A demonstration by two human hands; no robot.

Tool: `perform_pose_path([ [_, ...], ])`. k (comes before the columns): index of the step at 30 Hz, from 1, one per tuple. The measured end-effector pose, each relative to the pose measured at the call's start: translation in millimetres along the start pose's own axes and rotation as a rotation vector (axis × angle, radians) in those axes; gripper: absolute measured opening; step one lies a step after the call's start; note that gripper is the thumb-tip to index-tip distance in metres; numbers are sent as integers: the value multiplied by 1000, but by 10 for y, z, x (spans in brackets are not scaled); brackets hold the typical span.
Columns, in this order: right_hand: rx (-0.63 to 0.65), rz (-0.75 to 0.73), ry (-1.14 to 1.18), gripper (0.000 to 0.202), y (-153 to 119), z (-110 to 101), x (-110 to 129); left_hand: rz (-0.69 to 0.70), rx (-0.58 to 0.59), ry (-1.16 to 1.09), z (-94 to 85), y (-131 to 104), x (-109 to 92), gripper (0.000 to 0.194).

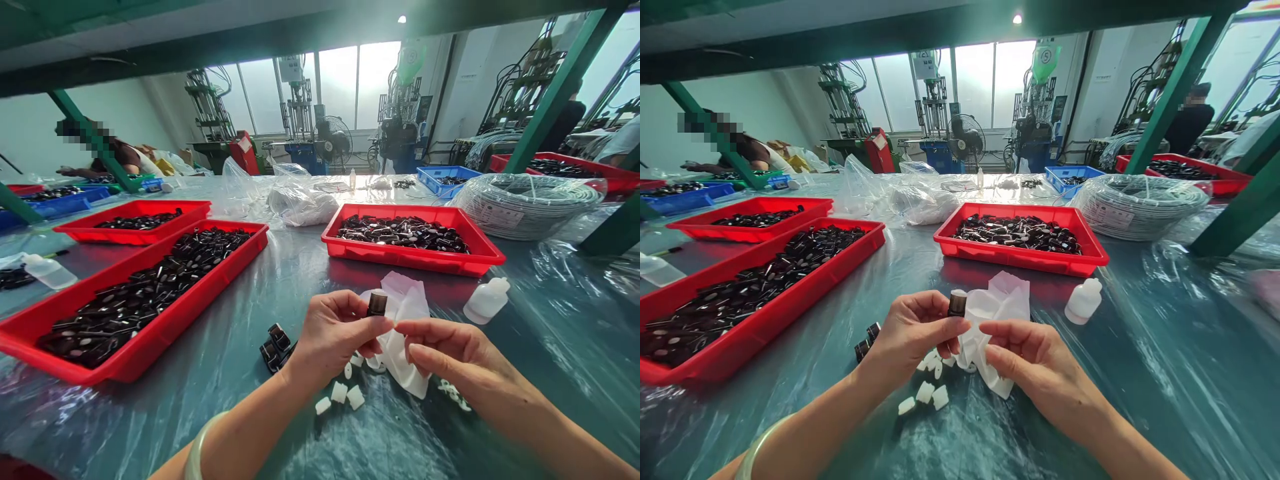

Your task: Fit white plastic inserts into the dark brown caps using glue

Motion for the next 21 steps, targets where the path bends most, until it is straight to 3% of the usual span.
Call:
perform_pose_path([
  [4,-62,-126,-116,35,5,-26,77,-187,165,166,113,-60,226,29],
  [7,-19,-185,-277,25,3,13,129,-253,244,227,150,-92,349,29],
  [13,64,-66,-364,27,8,36,78,-276,314,249,112,-79,361,25],
  [16,87,39,-290,28,38,-6,16,-208,264,259,62,-36,263,29],
  [19,-164,-66,49,23,73,-226,114,-76,103,249,-13,26,96,33],
  [21,-321,-192,266,32,58,-377,199,-3,-7,220,-57,52,-1,33],
])
Point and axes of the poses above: each hand's wrist, its own y-axis towards the middle knuckle, its own z-axis out of the palm, x = y × z, the point moved 6 cm from there along y, towards the middle knuckle, and after that the axes turned 14 degrees about -y, right-handed, at the moved point
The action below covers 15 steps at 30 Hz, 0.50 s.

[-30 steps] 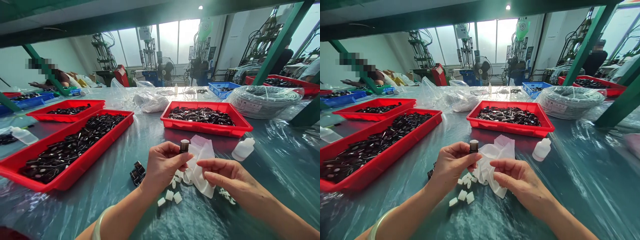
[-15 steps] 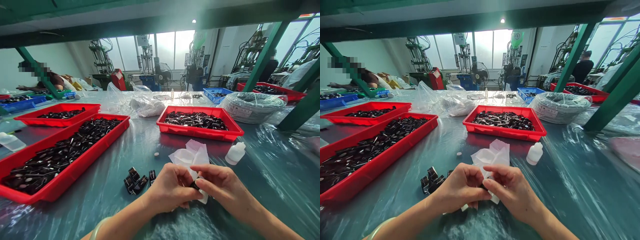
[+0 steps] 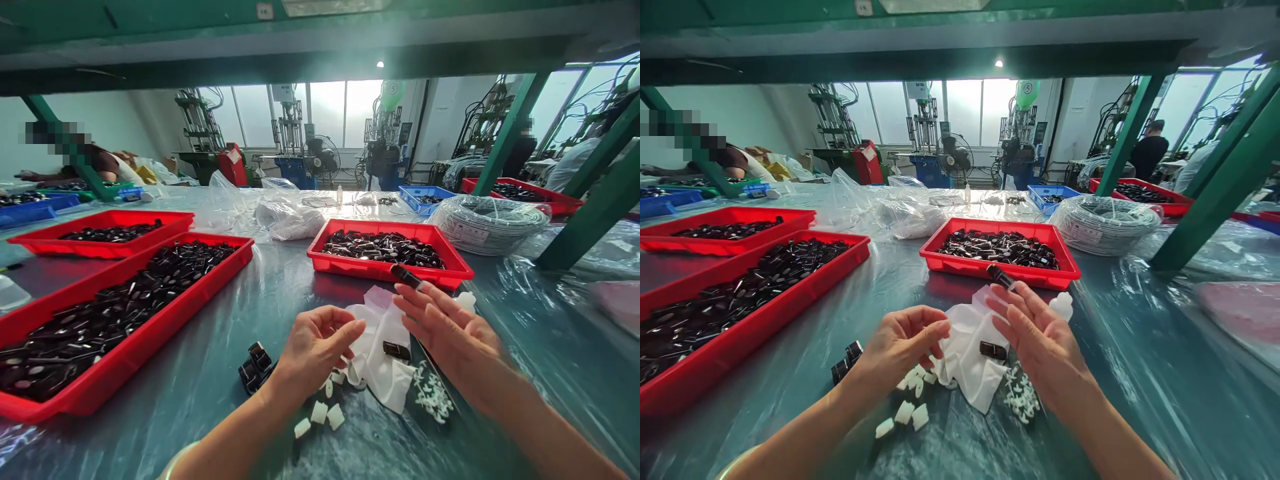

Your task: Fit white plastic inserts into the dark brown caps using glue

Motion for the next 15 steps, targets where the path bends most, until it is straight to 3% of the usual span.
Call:
perform_pose_path([
  [2,-13,-40,76,44,16,-32,56,12,-52,-17,-22,14,-35,32],
  [4,57,-7,73,48,15,-6,42,-11,-44,-7,-5,21,-24,29],
  [7,98,14,-59,46,5,1,-16,-44,4,30,38,22,31,25],
  [9,49,-18,-339,33,7,-40,-38,-55,38,52,62,19,69,23],
  [11,32,-96,-766,18,6,-46,-29,-51,62,64,74,14,95,21],
  [13,86,-177,-1110,14,-2,-1,-39,-40,74,72,78,7,108,21],
  [15,157,-213,-1250,12,-11,39,-83,-34,74,85,77,-4,117,20],
])
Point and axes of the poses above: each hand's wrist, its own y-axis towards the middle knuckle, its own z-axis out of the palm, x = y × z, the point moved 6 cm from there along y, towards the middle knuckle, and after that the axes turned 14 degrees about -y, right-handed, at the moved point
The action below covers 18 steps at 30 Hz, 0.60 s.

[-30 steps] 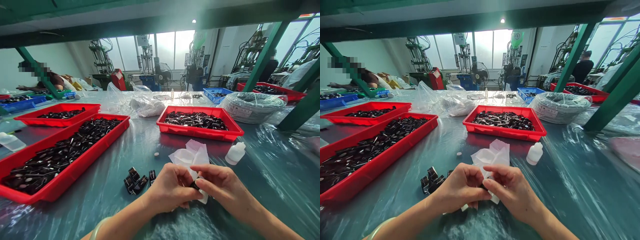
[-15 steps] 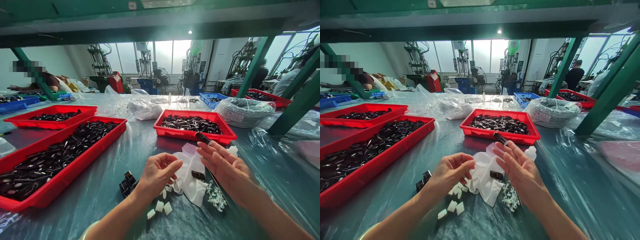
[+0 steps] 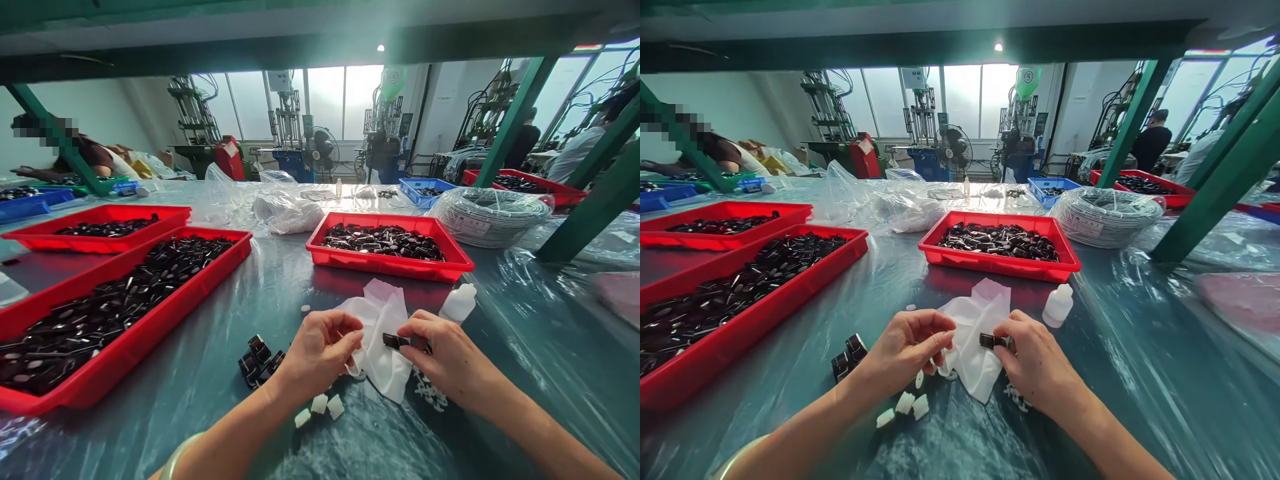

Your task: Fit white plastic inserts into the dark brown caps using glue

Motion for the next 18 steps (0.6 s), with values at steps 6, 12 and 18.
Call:
perform_pose_path([
  [6,59,-19,-6,20,10,111,-11,-16,14,55,23,-8,28,20],
  [12,36,67,122,17,29,82,-71,-16,31,91,29,13,63,20],
  [18,104,133,573,28,11,63,-5,-11,40,77,44,-12,89,22],
])
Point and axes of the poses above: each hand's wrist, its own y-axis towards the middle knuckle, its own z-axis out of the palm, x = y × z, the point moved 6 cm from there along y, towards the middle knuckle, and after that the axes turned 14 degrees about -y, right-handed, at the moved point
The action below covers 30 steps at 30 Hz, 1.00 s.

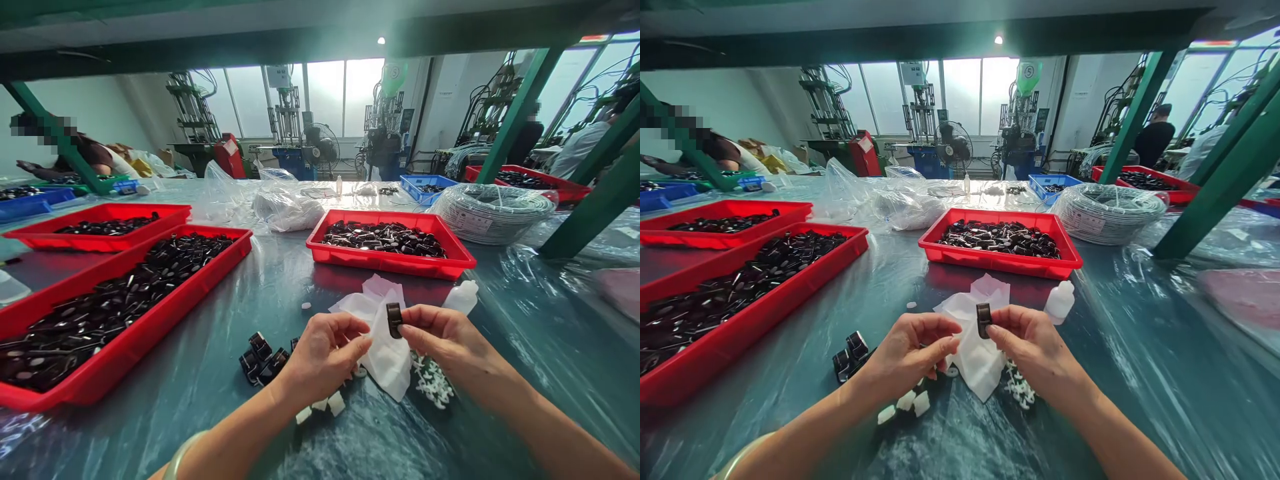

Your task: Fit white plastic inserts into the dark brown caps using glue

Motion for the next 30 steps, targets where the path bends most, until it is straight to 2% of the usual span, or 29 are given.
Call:
perform_pose_path([
  [3,6,63,328,25,-40,25,25,-17,29,-64,37,-17,-5,27],
  [7,28,100,452,24,-76,80,40,-57,90,-172,116,-56,-26,34],
  [15,23,54,514,17,-84,124,96,-28,164,-275,160,-69,-52,28],
  [24,-63,0,550,12,-114,178,113,12,94,-382,136,-32,-19,19],
  [30,42,-65,472,20,-156,232,187,13,58,-407,156,-52,-50,22],
])
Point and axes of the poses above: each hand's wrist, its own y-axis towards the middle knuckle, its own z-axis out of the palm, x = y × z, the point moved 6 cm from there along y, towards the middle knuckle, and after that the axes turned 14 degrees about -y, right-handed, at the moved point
